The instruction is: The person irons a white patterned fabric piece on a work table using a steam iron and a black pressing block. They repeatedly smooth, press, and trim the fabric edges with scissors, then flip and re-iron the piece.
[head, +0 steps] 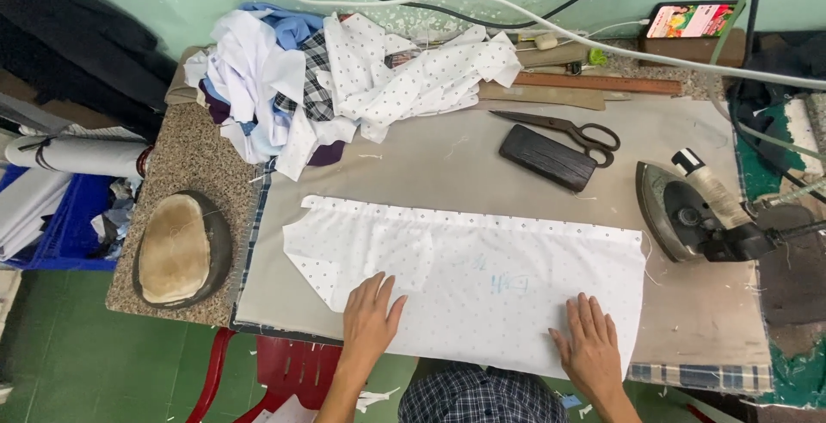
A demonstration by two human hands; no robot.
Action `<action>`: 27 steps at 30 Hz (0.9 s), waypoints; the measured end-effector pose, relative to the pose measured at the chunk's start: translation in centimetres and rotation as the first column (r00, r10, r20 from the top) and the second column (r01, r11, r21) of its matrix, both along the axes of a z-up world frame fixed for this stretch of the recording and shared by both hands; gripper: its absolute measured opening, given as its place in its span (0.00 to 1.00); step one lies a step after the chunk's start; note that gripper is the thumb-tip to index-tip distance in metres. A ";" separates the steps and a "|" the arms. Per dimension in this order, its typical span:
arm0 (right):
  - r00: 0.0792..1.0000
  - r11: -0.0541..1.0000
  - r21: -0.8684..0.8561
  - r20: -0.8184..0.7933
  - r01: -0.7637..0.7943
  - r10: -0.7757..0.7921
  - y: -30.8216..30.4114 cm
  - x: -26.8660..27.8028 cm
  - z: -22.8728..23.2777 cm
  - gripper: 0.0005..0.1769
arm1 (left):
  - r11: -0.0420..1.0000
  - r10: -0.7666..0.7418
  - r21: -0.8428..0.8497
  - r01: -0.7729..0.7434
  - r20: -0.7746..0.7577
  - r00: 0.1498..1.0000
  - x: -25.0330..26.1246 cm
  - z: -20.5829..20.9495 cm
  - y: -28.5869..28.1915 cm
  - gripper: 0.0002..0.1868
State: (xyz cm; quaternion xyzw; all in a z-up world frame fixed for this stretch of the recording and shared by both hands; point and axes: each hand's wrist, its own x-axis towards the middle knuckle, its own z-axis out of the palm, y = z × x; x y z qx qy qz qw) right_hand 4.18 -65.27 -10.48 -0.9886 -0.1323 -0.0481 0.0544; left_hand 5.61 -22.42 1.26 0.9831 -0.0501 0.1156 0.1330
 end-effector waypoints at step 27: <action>0.957 0.955 0.076 0.040 -0.288 0.286 8.1 -2.1 1.4 0.38 | 0.927 0.248 0.331 -0.175 -0.192 0.950 -3.6 -5.2 13.0 0.43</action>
